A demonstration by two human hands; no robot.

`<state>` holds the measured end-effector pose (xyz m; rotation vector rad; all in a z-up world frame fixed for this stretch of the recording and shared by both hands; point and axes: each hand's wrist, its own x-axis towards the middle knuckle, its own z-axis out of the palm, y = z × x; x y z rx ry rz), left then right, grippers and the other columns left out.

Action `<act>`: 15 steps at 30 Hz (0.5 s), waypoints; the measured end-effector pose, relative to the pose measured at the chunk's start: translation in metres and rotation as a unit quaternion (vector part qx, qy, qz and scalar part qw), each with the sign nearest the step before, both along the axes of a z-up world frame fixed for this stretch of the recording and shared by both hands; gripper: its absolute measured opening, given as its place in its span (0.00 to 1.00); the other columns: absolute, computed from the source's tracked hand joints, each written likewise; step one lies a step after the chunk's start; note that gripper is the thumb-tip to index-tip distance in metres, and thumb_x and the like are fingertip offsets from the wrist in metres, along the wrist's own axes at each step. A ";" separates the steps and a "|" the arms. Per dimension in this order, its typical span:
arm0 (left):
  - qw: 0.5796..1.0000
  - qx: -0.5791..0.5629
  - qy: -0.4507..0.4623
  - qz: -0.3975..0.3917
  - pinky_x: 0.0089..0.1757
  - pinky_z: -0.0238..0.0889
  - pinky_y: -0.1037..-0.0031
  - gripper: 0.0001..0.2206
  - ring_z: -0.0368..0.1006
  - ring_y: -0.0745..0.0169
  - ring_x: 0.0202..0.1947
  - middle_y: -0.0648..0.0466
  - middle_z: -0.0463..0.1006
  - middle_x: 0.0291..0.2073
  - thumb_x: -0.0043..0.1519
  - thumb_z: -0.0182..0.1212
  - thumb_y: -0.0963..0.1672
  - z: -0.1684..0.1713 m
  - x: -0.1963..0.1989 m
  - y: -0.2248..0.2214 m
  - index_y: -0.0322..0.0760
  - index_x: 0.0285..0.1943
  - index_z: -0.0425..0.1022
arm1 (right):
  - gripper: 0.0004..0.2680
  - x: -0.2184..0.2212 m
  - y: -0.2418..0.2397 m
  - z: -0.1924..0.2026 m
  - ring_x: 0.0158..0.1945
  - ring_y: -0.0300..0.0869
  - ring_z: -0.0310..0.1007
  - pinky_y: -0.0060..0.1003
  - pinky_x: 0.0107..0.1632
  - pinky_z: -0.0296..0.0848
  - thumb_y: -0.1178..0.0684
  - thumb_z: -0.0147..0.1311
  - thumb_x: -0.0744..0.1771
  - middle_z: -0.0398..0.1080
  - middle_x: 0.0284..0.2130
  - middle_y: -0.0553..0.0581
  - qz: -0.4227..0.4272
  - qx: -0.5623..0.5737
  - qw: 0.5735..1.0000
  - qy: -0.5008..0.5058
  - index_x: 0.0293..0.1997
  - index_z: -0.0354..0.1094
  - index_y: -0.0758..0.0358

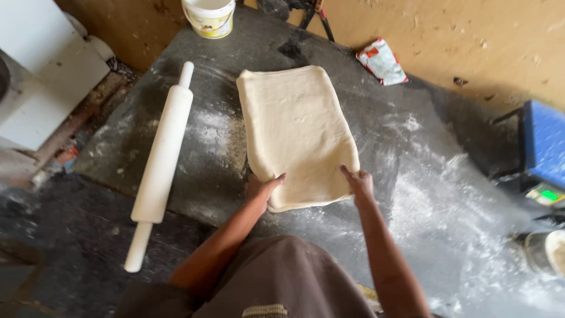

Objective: The person folds a large sheet of dough coated with fat, sprinkles flour onto a workbench, and uses a rolling pin to flatten the dough.

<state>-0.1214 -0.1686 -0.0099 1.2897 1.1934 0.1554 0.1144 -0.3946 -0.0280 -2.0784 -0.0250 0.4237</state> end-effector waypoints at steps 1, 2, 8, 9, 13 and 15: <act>1.000 -0.005 -0.010 0.010 0.48 0.74 0.66 0.41 0.77 0.45 0.51 0.36 0.77 0.53 0.44 0.82 0.53 0.010 0.002 -0.010 0.26 0.61 0.65 | 0.17 -0.003 -0.001 -0.003 0.31 0.48 0.77 0.44 0.34 0.77 0.47 0.69 0.65 0.76 0.34 0.67 0.010 -0.005 1.000 -0.010 0.44 0.74 0.77; 0.997 0.067 0.045 0.001 0.47 0.73 0.61 0.39 0.73 0.42 0.53 0.34 0.72 0.55 0.48 0.81 0.54 0.020 0.002 -0.020 0.29 0.61 0.64 | 0.16 -0.006 0.000 -0.006 0.33 0.46 0.79 0.41 0.36 0.79 0.49 0.68 0.64 0.77 0.36 0.65 -0.015 0.032 0.999 -0.005 0.48 0.72 0.74; 0.994 -0.006 -0.070 0.081 0.47 0.76 0.64 0.31 0.78 0.44 0.49 0.41 0.77 0.51 0.51 0.74 0.44 0.067 0.008 -0.013 0.35 0.63 0.62 | 0.17 -0.036 0.013 0.023 0.36 0.47 0.80 0.41 0.37 0.80 0.54 0.68 0.62 0.77 0.41 0.65 -0.077 0.153 0.985 0.030 0.51 0.69 0.72; 0.989 -0.063 -0.101 0.093 0.44 0.76 0.65 0.29 0.81 0.45 0.47 0.42 0.79 0.50 0.51 0.71 0.42 0.073 0.005 -0.005 0.35 0.61 0.64 | 0.17 -0.048 0.018 0.032 0.35 0.48 0.80 0.41 0.35 0.78 0.54 0.68 0.62 0.77 0.39 0.65 -0.088 0.155 0.983 0.034 0.50 0.69 0.72; 0.982 -0.097 -0.144 0.072 0.41 0.77 0.66 0.27 0.82 0.48 0.47 0.40 0.80 0.50 0.51 0.70 0.40 0.079 -0.023 0.045 0.32 0.60 0.66 | 0.15 -0.102 0.043 0.047 0.31 0.45 0.82 0.36 0.35 0.79 0.52 0.66 0.63 0.78 0.36 0.65 -0.066 0.135 0.989 -0.009 0.48 0.70 0.72; 0.977 -0.077 -0.194 0.045 0.39 0.78 0.66 0.28 0.82 0.45 0.44 0.37 0.81 0.48 0.50 0.73 0.40 0.067 -0.057 0.079 0.26 0.60 0.67 | 0.16 -0.141 0.045 0.036 0.26 0.41 0.70 0.34 0.28 0.71 0.52 0.70 0.62 0.78 0.34 0.65 -0.034 0.153 0.987 -0.030 0.46 0.72 0.74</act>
